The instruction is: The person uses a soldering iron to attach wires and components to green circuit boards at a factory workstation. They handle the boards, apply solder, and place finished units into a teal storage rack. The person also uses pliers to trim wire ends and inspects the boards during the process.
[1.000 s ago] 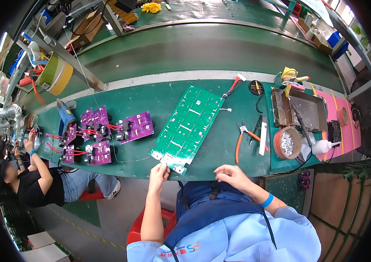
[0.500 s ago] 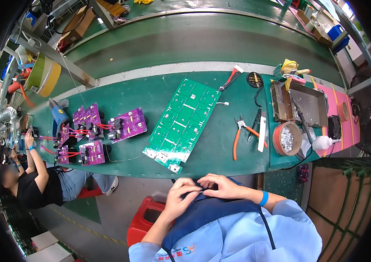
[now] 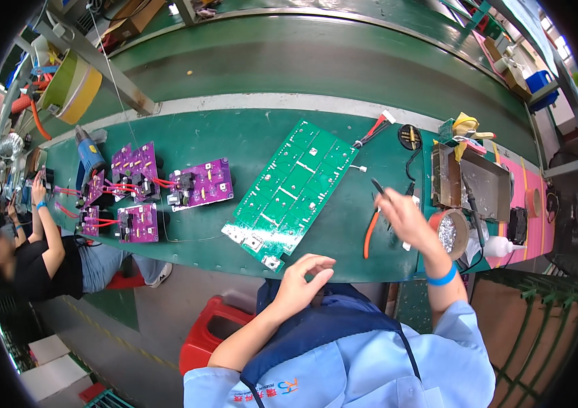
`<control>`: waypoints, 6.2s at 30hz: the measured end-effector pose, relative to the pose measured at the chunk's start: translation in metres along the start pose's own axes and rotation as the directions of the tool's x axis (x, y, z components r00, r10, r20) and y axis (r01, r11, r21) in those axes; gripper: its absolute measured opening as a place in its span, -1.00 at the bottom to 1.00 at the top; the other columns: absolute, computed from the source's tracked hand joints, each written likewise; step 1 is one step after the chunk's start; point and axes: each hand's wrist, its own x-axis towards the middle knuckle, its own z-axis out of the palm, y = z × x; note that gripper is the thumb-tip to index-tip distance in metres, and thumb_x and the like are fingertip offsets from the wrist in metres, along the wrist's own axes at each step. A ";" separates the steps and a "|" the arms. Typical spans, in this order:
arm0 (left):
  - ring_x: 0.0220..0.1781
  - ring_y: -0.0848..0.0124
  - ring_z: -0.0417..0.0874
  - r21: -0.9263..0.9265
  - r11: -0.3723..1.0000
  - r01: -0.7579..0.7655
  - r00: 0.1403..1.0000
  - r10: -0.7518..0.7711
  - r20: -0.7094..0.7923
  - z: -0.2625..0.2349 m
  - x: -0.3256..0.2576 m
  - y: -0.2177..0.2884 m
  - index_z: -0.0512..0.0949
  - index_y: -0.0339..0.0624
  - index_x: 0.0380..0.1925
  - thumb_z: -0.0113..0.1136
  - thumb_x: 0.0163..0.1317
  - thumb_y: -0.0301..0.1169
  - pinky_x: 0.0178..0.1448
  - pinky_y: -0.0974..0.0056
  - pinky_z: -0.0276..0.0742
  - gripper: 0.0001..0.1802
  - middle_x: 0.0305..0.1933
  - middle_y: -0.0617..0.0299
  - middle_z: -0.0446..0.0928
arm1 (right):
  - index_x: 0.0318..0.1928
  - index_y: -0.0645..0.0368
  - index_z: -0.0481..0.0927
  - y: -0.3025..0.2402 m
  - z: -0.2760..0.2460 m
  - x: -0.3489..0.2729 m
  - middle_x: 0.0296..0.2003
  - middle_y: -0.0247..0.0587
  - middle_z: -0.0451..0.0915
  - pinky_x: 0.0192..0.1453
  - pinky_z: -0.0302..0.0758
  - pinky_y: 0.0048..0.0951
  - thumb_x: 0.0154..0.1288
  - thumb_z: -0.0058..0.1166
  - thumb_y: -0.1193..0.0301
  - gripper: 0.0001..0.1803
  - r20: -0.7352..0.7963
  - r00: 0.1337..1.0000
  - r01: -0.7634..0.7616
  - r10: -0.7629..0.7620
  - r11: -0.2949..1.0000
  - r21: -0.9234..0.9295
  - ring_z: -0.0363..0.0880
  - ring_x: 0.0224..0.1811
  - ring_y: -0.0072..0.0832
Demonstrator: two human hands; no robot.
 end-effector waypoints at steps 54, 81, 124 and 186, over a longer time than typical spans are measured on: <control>-0.13 0.24 0.47 0.847 0.258 -0.464 0.869 0.321 0.377 -0.111 0.252 0.082 0.52 -0.14 -0.38 -0.05 0.09 -0.28 -0.01 0.23 0.32 -0.78 -0.26 0.23 0.50 | -0.31 0.24 0.51 -0.017 0.110 -0.062 -0.39 -0.17 0.50 -0.27 0.42 -0.49 0.01 0.08 0.48 -0.81 0.120 0.990 -0.120 0.079 0.916 0.383 0.51 -0.37 -0.42; 0.01 0.31 0.40 0.866 0.291 -0.405 0.557 -0.672 0.487 -0.064 0.316 0.125 0.49 -0.27 -0.18 0.03 -0.07 0.20 0.12 0.25 0.21 -0.28 -0.04 0.08 0.42 | -0.16 0.33 0.44 -0.046 0.251 -0.133 -0.31 -0.23 0.52 -0.14 0.39 -0.59 0.15 -0.06 0.48 -0.75 -0.022 0.765 -0.271 0.643 0.353 0.896 0.49 -0.27 -0.58; -0.41 0.10 0.42 0.637 -0.349 -0.688 0.606 0.207 0.768 -0.035 0.064 0.164 0.32 -0.37 -0.37 0.17 -0.35 -0.33 -0.14 0.20 0.31 -0.53 -0.48 -0.01 0.34 | -0.23 0.22 0.49 0.052 0.171 -0.144 -0.46 -0.23 0.56 -0.32 0.42 -0.54 -0.01 0.06 0.34 -0.69 -0.125 0.951 -0.178 0.282 0.833 0.525 0.53 -0.43 -0.55; -0.11 0.19 0.49 -0.295 0.420 -0.858 0.341 0.037 -0.939 0.057 -0.458 -0.116 0.31 -0.30 -0.05 -0.01 0.05 -0.24 -0.05 0.12 0.44 -0.52 -0.08 0.00 0.41 | -0.06 0.19 0.35 -0.145 0.279 -0.234 -0.11 -0.26 0.42 0.06 0.31 -0.38 0.12 -0.01 0.45 -0.66 0.583 0.414 -0.713 -0.699 0.149 0.685 0.39 -0.07 -0.45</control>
